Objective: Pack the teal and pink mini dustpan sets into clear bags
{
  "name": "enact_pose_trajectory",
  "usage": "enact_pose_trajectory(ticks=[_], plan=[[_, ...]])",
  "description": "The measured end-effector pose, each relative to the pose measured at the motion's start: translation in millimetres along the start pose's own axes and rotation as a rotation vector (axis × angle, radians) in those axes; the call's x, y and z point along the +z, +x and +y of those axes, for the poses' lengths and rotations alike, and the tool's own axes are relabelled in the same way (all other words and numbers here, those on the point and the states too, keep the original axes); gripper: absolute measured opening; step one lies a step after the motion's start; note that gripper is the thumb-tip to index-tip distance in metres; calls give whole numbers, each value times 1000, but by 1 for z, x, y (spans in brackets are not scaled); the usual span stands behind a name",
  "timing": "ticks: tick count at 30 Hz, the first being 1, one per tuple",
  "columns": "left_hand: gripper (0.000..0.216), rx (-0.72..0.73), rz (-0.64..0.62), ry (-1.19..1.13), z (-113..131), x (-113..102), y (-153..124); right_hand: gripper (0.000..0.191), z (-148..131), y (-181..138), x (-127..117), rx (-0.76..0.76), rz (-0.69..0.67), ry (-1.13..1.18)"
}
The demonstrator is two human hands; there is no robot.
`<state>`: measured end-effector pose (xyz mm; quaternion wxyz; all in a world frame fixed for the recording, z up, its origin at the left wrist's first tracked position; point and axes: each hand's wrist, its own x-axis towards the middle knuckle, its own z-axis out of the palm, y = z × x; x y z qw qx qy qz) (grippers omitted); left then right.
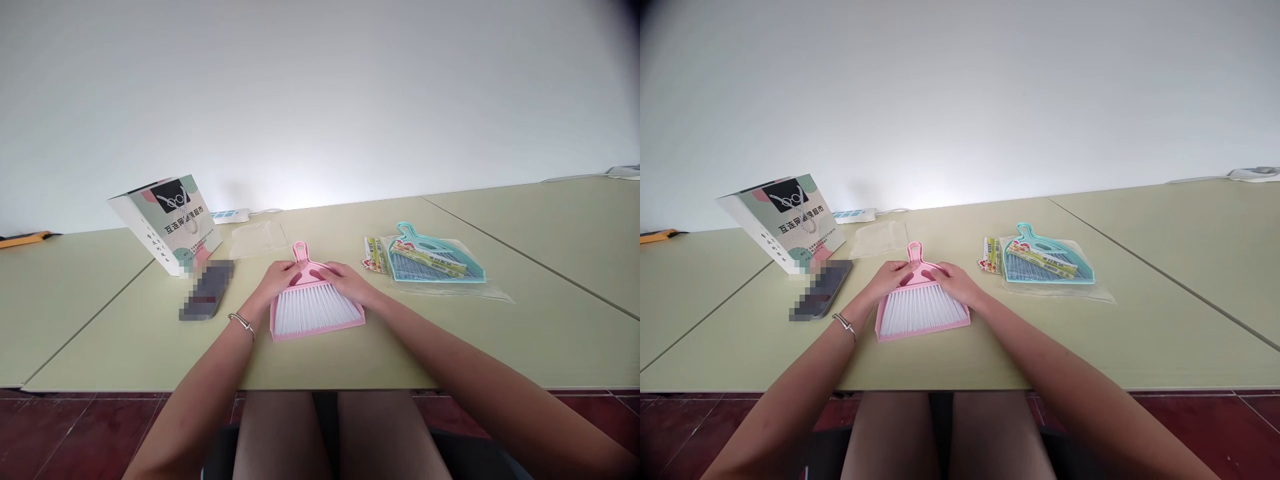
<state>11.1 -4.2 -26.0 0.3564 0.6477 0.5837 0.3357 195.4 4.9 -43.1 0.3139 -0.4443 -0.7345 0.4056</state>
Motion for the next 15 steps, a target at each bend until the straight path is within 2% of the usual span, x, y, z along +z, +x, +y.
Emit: enact_pose_trajectory(ticks=[6, 15], plan=[[53, 7, 9, -30, 1, -2, -1, 31, 0, -2, 3, -33, 13, -26], [45, -102, -31, -122, 12, -9, -7, 25, -2, -1, 8, -19, -4, 8]])
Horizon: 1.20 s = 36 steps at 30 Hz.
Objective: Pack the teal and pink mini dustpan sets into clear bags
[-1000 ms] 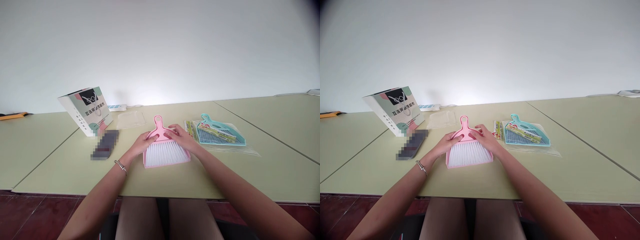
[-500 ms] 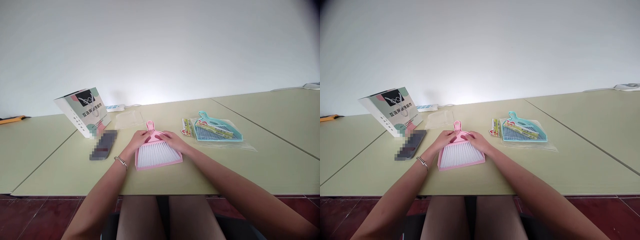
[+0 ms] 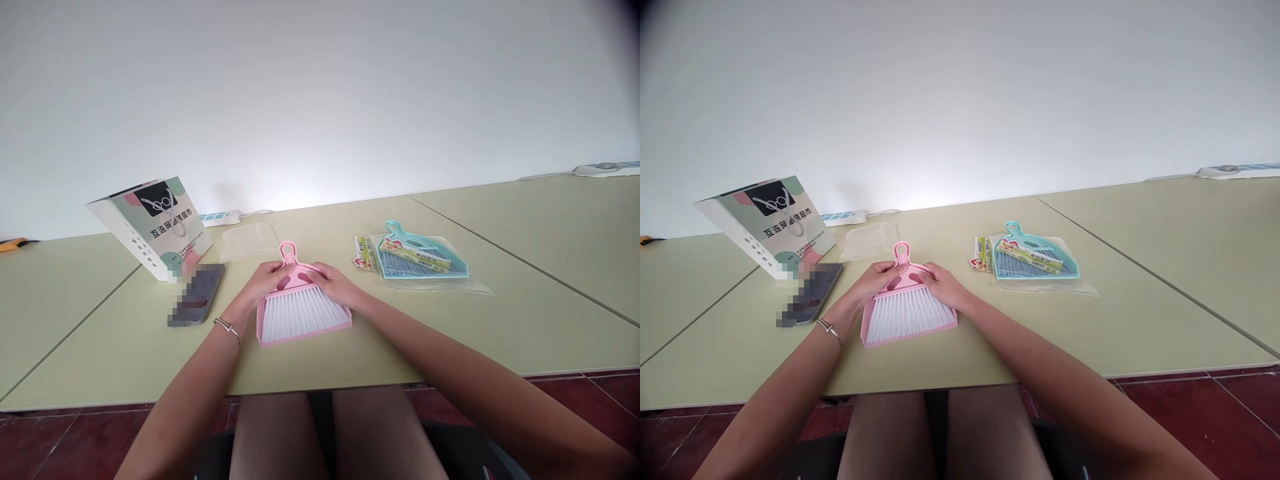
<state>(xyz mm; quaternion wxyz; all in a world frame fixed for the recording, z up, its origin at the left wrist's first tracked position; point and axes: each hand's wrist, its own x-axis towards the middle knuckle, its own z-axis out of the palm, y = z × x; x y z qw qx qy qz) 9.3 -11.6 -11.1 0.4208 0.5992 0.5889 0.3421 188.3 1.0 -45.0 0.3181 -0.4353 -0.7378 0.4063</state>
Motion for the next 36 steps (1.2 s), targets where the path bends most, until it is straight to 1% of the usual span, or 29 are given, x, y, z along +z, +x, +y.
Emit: enact_pose_trajectory(ticks=[3, 5, 7, 9, 11, 12, 14, 16, 18, 19, 21, 24, 25, 27, 29, 30, 33, 34, 36], plan=[[49, -43, -47, -68, 0, -1, -2, 28, 2, 3, -2, 11, 33, 25], [53, -51, -145, -123, -2, -2, -3, 30, 5, 5, -9, -5, 62, 18], [55, -27, -245, -160, -5, -3, -4, 33, 11, 6, -25, -24, 99, -29], [54, -15, -287, -166, -8, -3, -4, 36, 20, 6, -46, 5, 166, -181], [53, -32, -269, -155, -12, -3, -3, 39, 31, 3, -66, 101, 255, -473], [52, -41, -259, -150, -13, -3, -3, 37, 37, 1, -74, 159, 260, -623], [52, -46, -247, -150, -15, -2, -2, 30, 44, -3, -82, 209, 205, -756], [53, -45, -247, -153, -16, -2, -1, 28, 46, -6, -80, 182, 92, -782], [53, -49, -254, -158, -16, -2, -1, 33, 43, -6, -74, 123, -10, -757], [53, -51, -261, -164, -16, -3, -1, 36, 40, -5, -71, 108, -34, -723], [54, -49, -277, -173, -15, -3, -2, 40, 37, -2, -68, 131, 1, -655], [52, -39, -282, -162, -13, -3, -2, 44, 39, 1, -69, 186, 126, -677], [52, -39, -279, -153, -12, -3, -2, 48, 41, 2, -70, 184, 143, -701], [52, -38, -276, -143, -12, -3, -3, 52, 44, 2, -71, 149, 108, -741], [51, -35, -281, -143, -12, -3, -3, 48, 44, 1, -72, 122, 66, -763], [51, -31, -286, -145, -12, -3, -3, 44, 43, 1, -72, 132, 75, -764], [51, -22, -298, -145, -13, -3, -2, 39, 42, 4, -73, 206, 197, -719], [52, -23, -301, -143, -14, -4, -2, 39, 42, 5, -74, 203, 235, -702], [54, -29, -304, -135, -14, -4, -1, 39, 45, 9, -74, 151, 261, -695]])
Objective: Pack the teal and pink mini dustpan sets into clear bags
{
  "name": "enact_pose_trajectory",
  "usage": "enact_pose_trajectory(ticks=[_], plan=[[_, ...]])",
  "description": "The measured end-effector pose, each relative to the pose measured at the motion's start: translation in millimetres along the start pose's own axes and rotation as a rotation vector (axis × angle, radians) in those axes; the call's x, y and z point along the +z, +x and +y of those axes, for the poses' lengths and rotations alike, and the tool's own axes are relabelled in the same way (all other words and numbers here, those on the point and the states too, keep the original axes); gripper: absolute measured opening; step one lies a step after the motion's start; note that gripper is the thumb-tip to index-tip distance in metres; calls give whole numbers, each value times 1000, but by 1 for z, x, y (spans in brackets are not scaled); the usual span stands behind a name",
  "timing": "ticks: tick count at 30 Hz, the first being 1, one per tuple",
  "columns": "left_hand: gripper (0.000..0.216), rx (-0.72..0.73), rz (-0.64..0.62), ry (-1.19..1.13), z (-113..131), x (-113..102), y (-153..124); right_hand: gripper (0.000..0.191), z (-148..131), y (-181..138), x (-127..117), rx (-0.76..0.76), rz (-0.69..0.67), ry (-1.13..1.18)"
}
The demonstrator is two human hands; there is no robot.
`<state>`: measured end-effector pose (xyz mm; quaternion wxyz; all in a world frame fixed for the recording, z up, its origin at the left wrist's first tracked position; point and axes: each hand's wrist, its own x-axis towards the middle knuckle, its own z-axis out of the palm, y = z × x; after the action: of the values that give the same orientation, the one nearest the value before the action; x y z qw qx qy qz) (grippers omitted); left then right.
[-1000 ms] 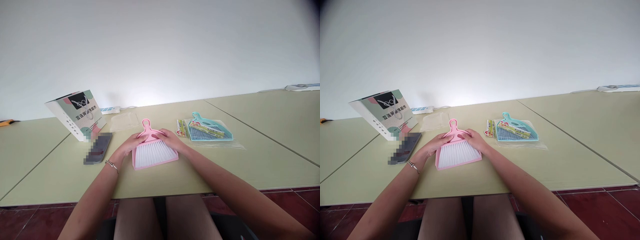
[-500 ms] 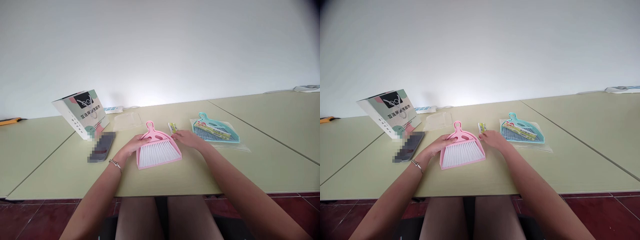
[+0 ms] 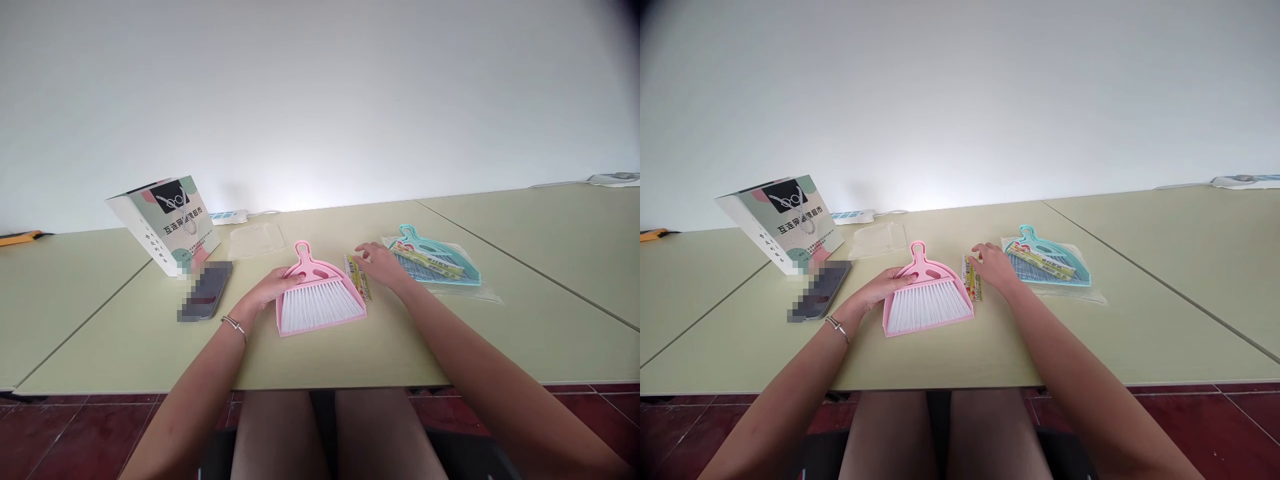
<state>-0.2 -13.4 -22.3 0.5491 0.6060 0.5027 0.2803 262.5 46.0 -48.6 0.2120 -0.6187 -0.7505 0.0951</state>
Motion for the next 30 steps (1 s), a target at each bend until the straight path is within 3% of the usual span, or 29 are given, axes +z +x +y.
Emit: enact_pose_trajectory(ticks=[5, 7, 9, 11, 13, 16, 18, 20, 24, 27, 30], plan=[[54, -15, 3, 22, 0, 0, 1, 61, -1, 8, 8, -5, -118, -26], [56, -26, 0, 9, 0, -1, 1, 58, -2, 11, 8, 50, -201, 47], [55, -34, 2, -13, -1, -1, 1, 43, 0, 13, 5, 102, -225, 150], [52, -34, 17, -45, -3, -1, 1, 24, 2, 14, -2, 121, -176, 192], [48, -38, 87, -74, -4, -1, 3, 21, 3, 13, -14, 167, -12, 264], [40, -51, 266, -113, -7, 1, 6, 27, -3, 5, -37, 180, 203, 793], [37, -59, 354, -162, -8, 3, 8, 34, -14, -4, -47, 82, 112, 1246], [39, -60, 366, -230, -8, 5, 9, 39, -29, -15, -45, -9, -84, 1460], [49, -23, 313, -326, -9, 8, 11, 32, -61, -34, -13, -62, -315, 1217], [54, 10, 315, -307, -9, 9, 11, 23, -72, -38, 12, -74, -267, 1025], [57, 8, 355, -239, -7, 9, 10, 18, -70, -36, 20, -17, -193, 937]])
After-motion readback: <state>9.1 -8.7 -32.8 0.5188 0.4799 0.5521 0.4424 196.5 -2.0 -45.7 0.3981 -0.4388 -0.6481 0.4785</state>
